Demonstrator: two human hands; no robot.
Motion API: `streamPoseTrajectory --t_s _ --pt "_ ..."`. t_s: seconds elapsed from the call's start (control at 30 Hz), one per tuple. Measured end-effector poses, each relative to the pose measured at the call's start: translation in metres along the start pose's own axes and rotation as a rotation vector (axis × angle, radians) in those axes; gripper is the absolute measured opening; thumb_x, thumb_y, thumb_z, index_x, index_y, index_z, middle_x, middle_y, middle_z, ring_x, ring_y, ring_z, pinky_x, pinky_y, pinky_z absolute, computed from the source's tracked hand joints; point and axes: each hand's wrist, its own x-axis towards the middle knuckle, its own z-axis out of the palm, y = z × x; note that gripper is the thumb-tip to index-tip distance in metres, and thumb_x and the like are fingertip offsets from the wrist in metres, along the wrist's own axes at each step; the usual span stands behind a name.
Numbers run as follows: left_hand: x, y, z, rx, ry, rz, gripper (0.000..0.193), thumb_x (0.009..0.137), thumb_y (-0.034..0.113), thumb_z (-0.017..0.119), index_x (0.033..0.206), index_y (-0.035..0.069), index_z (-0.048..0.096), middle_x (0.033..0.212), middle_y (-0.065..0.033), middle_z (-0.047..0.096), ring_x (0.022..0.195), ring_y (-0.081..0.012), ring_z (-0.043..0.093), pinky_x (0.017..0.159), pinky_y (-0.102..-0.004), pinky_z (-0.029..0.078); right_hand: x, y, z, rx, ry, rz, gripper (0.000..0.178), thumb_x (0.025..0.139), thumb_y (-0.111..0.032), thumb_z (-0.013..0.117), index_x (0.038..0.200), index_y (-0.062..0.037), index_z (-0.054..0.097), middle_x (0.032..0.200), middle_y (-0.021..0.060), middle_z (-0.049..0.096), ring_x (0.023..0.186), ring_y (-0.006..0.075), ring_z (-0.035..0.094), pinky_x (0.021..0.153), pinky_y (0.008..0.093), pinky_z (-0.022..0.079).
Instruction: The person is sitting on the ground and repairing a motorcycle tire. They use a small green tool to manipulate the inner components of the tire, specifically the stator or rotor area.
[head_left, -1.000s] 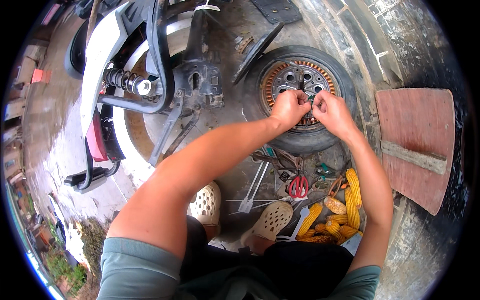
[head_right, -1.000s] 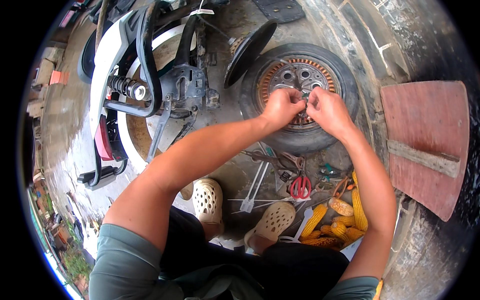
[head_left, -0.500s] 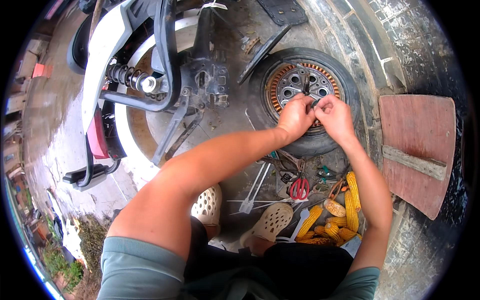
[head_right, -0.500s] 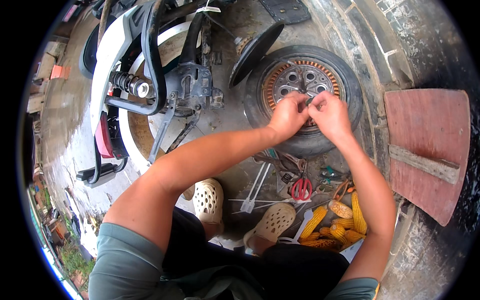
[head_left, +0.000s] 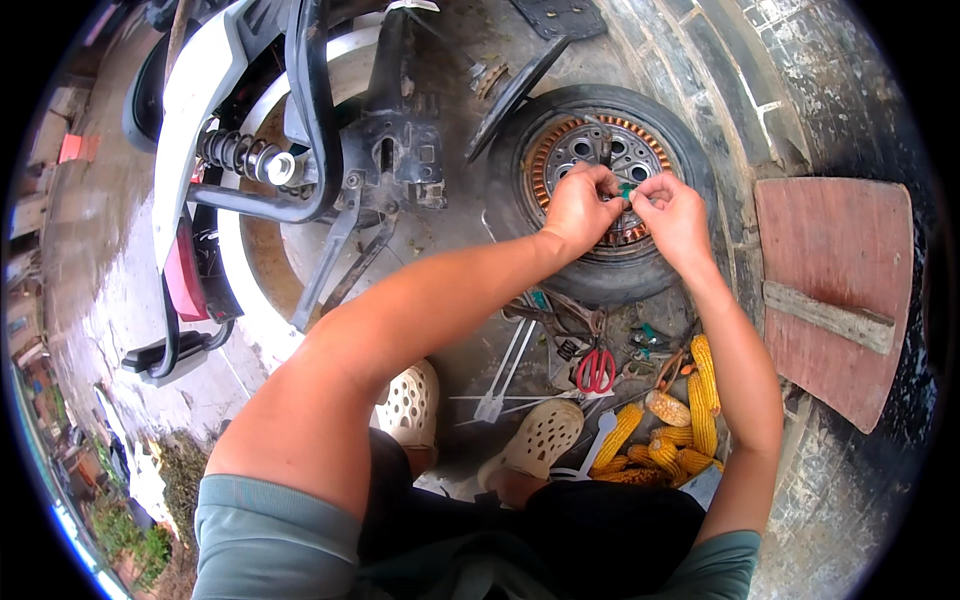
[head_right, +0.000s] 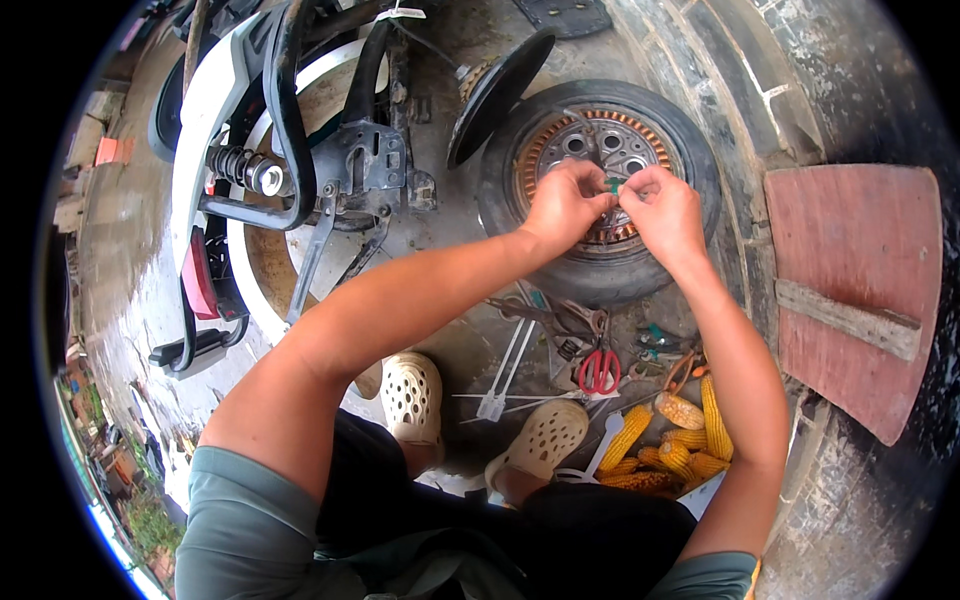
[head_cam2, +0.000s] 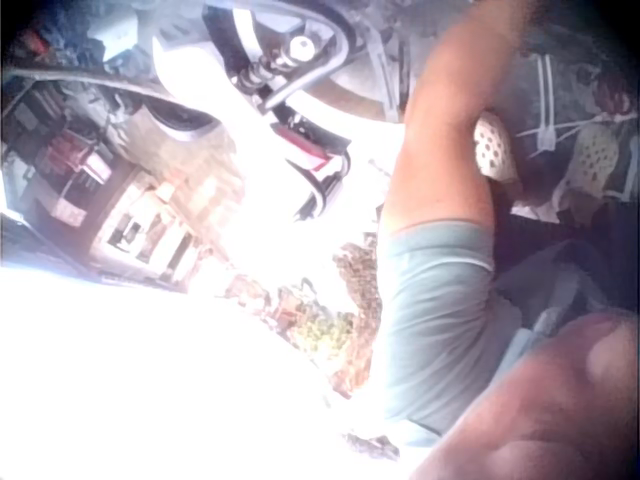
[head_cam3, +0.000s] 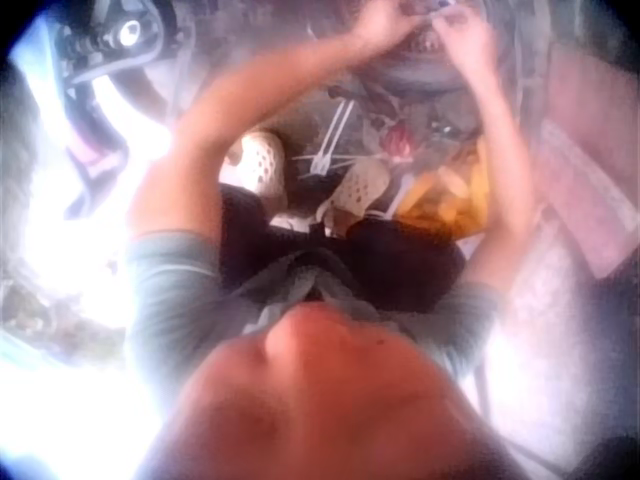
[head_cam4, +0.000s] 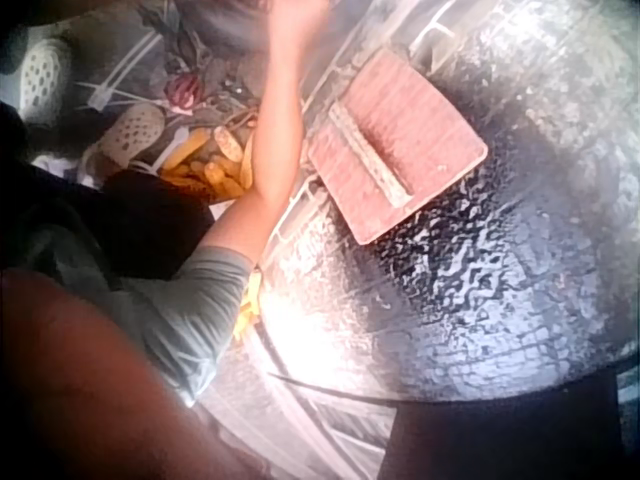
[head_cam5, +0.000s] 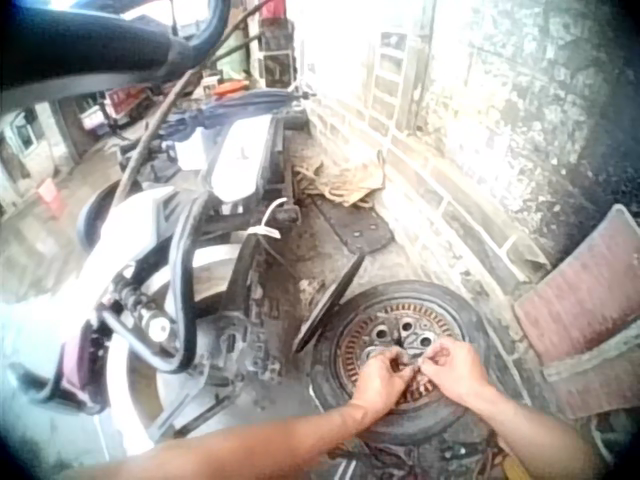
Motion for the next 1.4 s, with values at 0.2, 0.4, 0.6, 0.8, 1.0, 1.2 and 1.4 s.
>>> streamPoseTrajectory --t_s 0.2,0.4,0.6,0.8,1.0,1.2,1.4 --pt "-0.002 0.01 -0.001 -0.008 -0.061 -0.056 0.019 0.081 0.005 0.078 0.096 -0.001 0.068 0.088 -0.0148 0.072 0.08 -0.0246 0.07 0.076 -0.0358 0.055 0.005 0.013 -0.002 0.151 -0.037 0.029 0.013 0.089 -0.009 0.076 0.096 0.0006 0.07 0.086 0.0068 0.075 0.077 0.0101 0.07 0.071 0.0275 0.056" --pt "-0.003 0.009 -0.007 -0.026 -0.081 -0.04 0.014 0.082 0.006 0.078 0.092 0.0 0.07 0.082 -0.0128 0.073 0.073 -0.0185 0.067 0.073 -0.0344 0.055 -0.004 -0.011 -0.009 -0.083 -0.054 -0.185 0.022 0.088 -0.003 0.073 0.11 -0.0035 0.071 0.094 0.0065 0.07 0.074 0.0139 0.067 0.07 0.029 0.055" --pt "0.001 0.007 -0.01 -0.128 -0.17 -0.096 0.013 0.086 0.005 0.078 0.094 -0.002 0.071 0.08 -0.0088 0.072 0.069 -0.0129 0.065 0.065 -0.0308 0.054 0.001 -0.006 -0.017 -0.14 -0.209 -0.259 0.02 0.091 -0.005 0.07 0.111 -0.0026 0.072 0.095 0.008 0.069 0.071 0.0154 0.065 0.07 0.0314 0.054" --pt "0.003 0.009 -0.015 -0.125 -0.199 -0.161 0.013 0.089 0.003 0.076 0.097 -0.004 0.07 0.08 -0.0062 0.071 0.064 -0.0095 0.065 0.057 -0.0268 0.052 0.001 -0.009 -0.018 -0.106 -0.226 -0.214 0.019 0.092 -0.01 0.073 0.109 -0.0014 0.073 0.093 0.0079 0.072 0.072 0.0148 0.065 0.068 0.0312 0.053" --pt "0.002 0.012 -0.013 -0.123 -0.178 -0.165 0.015 0.088 0.003 0.076 0.098 -0.004 0.068 0.08 -0.0071 0.071 0.063 -0.0103 0.065 0.057 -0.0269 0.052 0.004 -0.008 -0.017 -0.153 -0.202 -0.234 0.02 0.09 -0.011 0.073 0.108 -0.0019 0.073 0.091 0.0092 0.073 0.071 0.0157 0.064 0.067 0.0324 0.053" --pt "0.003 0.014 -0.017 -0.245 -0.242 -0.205 0.017 0.091 0.005 0.074 0.102 -0.006 0.068 0.084 -0.0079 0.072 0.063 -0.0116 0.066 0.057 -0.0275 0.053 0.004 -0.012 -0.014 -0.22 -0.175 -0.216 0.024 0.087 -0.016 0.074 0.107 -0.0022 0.073 0.091 0.0127 0.073 0.071 0.0197 0.064 0.068 0.0348 0.053" --pt "0.006 0.008 -0.017 -0.299 -0.272 -0.183 0.011 0.092 0.003 0.07 0.097 -0.006 0.067 0.081 -0.0085 0.071 0.059 -0.0132 0.068 0.053 -0.0288 0.055 0.008 -0.009 -0.014 -0.23 -0.195 -0.201 0.025 0.087 -0.017 0.074 0.106 -0.0021 0.073 0.087 0.0126 0.073 0.071 0.0195 0.065 0.068 0.0351 0.053"
